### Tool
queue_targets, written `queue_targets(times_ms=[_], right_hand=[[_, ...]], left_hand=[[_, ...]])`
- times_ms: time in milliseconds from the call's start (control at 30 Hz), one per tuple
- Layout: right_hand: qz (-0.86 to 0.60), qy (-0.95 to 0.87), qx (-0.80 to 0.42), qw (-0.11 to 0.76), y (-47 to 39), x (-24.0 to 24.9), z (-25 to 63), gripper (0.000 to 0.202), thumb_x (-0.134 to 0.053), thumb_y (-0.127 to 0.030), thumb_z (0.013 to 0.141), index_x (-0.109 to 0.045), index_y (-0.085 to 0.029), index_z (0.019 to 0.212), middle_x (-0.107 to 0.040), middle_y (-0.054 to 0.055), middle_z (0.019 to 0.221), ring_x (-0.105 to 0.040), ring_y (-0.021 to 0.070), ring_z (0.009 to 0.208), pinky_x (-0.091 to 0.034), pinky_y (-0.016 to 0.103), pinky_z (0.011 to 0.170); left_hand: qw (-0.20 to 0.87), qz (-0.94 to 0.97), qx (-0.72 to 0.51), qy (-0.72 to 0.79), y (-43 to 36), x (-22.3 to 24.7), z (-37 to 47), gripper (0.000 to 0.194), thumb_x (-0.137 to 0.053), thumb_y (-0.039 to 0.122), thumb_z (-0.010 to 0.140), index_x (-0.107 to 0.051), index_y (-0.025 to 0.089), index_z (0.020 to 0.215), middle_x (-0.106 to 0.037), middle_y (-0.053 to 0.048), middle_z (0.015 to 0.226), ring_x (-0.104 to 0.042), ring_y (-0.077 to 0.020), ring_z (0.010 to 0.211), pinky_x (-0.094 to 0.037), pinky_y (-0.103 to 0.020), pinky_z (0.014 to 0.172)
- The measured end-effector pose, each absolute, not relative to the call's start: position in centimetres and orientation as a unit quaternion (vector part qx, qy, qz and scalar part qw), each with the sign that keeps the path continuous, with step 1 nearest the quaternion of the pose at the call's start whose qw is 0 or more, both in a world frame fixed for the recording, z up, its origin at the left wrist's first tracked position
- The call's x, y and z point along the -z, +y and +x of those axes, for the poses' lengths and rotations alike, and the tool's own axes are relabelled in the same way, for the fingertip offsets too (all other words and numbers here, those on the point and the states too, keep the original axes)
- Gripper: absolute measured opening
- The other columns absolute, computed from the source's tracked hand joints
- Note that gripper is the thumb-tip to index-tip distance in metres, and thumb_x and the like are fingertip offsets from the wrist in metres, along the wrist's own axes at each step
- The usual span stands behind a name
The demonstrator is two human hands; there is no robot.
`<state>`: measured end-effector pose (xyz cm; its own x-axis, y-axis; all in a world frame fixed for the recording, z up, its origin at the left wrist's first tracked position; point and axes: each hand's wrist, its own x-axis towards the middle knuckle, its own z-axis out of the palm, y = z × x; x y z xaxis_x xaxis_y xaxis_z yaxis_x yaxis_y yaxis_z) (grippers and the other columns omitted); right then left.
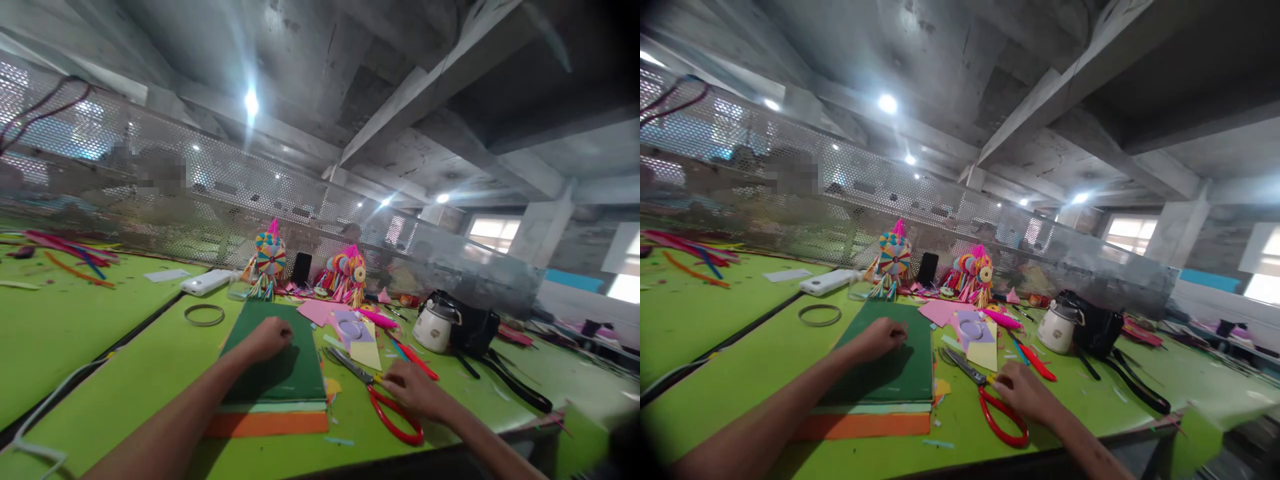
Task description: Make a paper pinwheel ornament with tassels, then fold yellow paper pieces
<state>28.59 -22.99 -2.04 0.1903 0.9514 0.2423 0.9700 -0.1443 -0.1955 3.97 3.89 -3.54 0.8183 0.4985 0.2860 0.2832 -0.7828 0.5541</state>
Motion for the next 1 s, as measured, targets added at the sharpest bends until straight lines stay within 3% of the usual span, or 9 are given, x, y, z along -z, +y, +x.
queue_targets(times_ms=[100, 233, 433, 600, 800, 1000], right_hand=[[-0.76, -0.634, 0.013, 0.142, -24.5, 3.2, 28.1, 0.025, -0.054, -0.033, 0.078, -0.067, -0.023, 0.097, -0.063, 0.006, 0.093, -0.056, 0.0209, 0.086, -0.041, 0.029, 0.077], [-0.772, -0.621, -0.001, 0.135, -24.5, 3.4, 27.0, 0.045, -0.054, -0.021, 0.071, -0.059, -0.027, 0.115, -0.061, 0.008, 0.104, -0.055, 0.023, 0.097, -0.039, 0.031, 0.085], [-0.785, -0.59, -0.063, 0.177, -23.4, 4.3, 28.1, 0.055, -0.059, -0.018, 0.061, -0.058, -0.027, 0.116, -0.06, 0.008, 0.113, -0.055, 0.0238, 0.101, -0.04, 0.03, 0.087], [-0.789, -0.567, 0.001, 0.235, -23.2, 6.3, 28.1, 0.036, -0.054, -0.025, 0.07, -0.059, -0.022, 0.106, -0.063, 0.008, 0.106, -0.058, 0.0231, 0.097, -0.043, 0.032, 0.086], [-0.801, -0.518, 0.079, 0.291, -23.8, 7.3, 27.9, 0.043, -0.052, -0.019, 0.067, -0.056, -0.019, 0.11, -0.06, 0.01, 0.113, -0.053, 0.0227, 0.108, -0.038, 0.032, 0.096], [-0.841, -0.437, 0.098, 0.304, -23.6, 6.4, 29.8, 0.035, -0.051, -0.022, 0.071, -0.059, -0.02, 0.105, -0.064, 0.008, 0.105, -0.06, 0.0216, 0.095, -0.044, 0.031, 0.082]], left_hand=[[0.236, 0.916, -0.237, 0.223, 4.2, 3.7, 4.1, 0.019, -0.043, 0.018, 0.069, -0.053, 0.014, 0.053, -0.052, -0.001, 0.053, -0.041, -0.0115, 0.053, -0.022, -0.026, 0.052], [0.226, 0.918, -0.235, 0.227, 4.2, 3.8, 4.0, 0.022, -0.041, 0.02, 0.071, -0.054, 0.015, 0.054, -0.056, -0.003, 0.054, -0.045, -0.0124, 0.052, -0.024, -0.025, 0.052], [0.221, 0.924, -0.213, 0.23, 3.7, 3.4, 3.7, 0.022, -0.042, 0.019, 0.071, -0.053, 0.015, 0.053, -0.059, -0.003, 0.057, -0.047, -0.0125, 0.054, -0.027, -0.023, 0.053], [0.215, 0.925, -0.201, 0.24, 3.5, 3.0, 3.6, 0.021, -0.043, 0.02, 0.07, -0.05, 0.015, 0.051, -0.058, -0.002, 0.056, -0.045, -0.0121, 0.055, -0.026, -0.023, 0.053], [0.205, 0.93, -0.187, 0.242, 3.8, 3.2, 3.7, 0.02, -0.044, 0.021, 0.07, -0.054, 0.015, 0.054, -0.052, 0.0, 0.055, -0.042, -0.0111, 0.056, -0.024, -0.022, 0.053], [0.196, 0.937, -0.171, 0.231, 4.4, 3.2, 3.9, 0.014, -0.046, 0.018, 0.066, -0.053, 0.015, 0.054, -0.043, 0.003, 0.052, -0.034, -0.0098, 0.053, -0.021, -0.022, 0.052]])
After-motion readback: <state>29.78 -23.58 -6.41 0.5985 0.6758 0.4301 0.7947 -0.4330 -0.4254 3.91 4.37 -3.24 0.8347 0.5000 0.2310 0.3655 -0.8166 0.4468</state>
